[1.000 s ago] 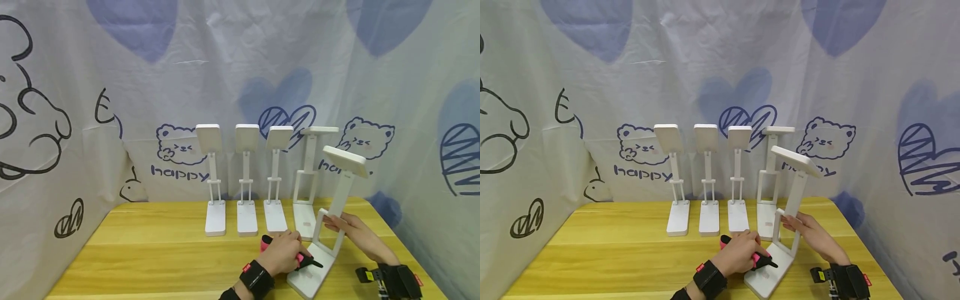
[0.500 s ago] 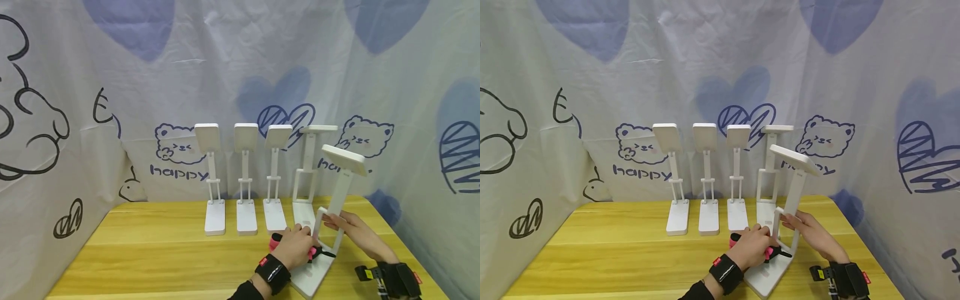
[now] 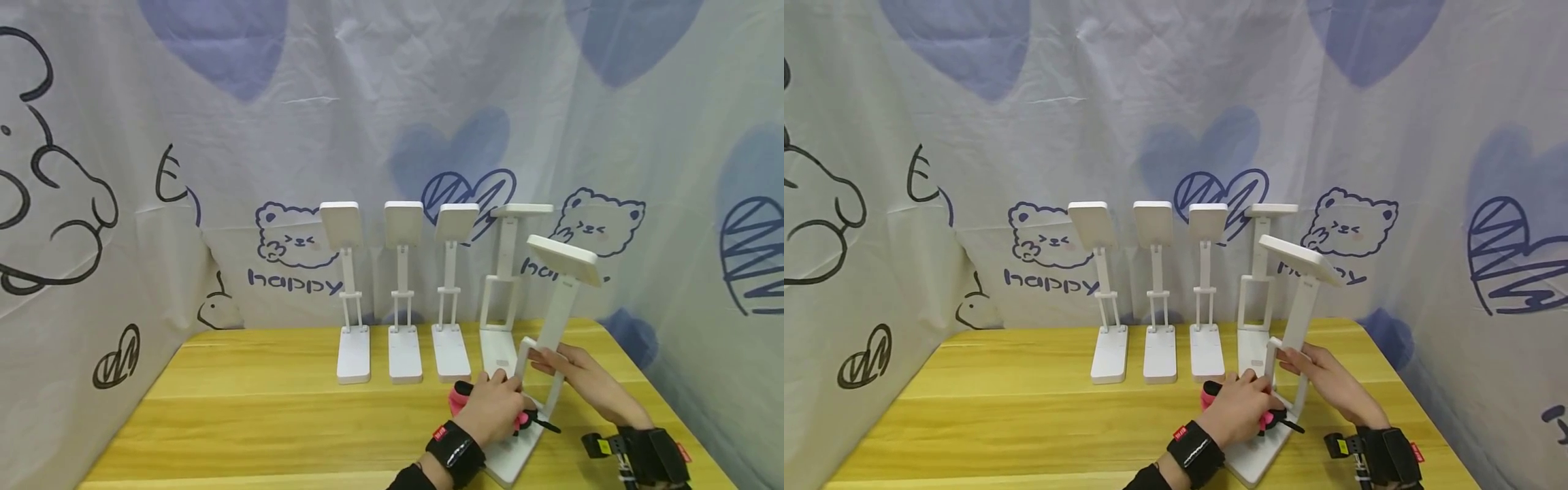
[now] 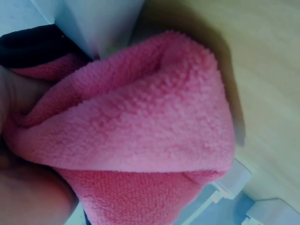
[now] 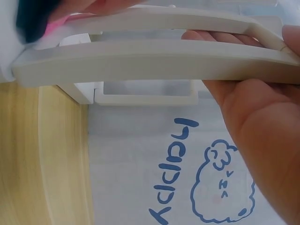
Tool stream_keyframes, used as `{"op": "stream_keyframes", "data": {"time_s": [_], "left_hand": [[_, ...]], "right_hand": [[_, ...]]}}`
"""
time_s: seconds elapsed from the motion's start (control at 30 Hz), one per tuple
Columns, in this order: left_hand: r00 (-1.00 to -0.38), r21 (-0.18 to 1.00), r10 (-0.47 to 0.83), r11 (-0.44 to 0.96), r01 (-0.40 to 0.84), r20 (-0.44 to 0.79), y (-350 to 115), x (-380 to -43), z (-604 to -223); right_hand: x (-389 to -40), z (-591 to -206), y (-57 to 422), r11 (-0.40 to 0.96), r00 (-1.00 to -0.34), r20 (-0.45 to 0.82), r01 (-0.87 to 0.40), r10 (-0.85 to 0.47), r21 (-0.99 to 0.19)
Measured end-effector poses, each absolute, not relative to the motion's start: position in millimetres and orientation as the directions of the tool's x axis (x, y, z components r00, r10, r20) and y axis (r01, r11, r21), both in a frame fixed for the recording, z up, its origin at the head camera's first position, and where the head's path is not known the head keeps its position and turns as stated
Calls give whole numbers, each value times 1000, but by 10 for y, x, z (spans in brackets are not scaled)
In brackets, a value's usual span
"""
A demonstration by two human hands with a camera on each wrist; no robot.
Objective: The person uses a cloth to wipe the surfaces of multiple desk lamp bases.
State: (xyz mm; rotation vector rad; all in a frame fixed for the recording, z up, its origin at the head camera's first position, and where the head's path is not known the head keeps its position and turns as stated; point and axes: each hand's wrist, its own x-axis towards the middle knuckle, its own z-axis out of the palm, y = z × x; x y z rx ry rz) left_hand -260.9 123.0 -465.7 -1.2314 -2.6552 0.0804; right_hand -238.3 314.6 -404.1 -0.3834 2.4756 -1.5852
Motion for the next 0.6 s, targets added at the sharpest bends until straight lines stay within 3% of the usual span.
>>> {"op": "stream_keyframes", "data": {"time_s": [0.23,0.6], "left_hand": [[-601,-145,787,617,774,142,1267,-2548,-4645],[-505,-129,854,519,845,127,1208,-2466,-4612]], "right_hand": [[-2382,-4042,3158,406,-950,1,-134,-312,-904],[-2386,-4060,3168,388,-948,7,-137,-318,-911]]}}
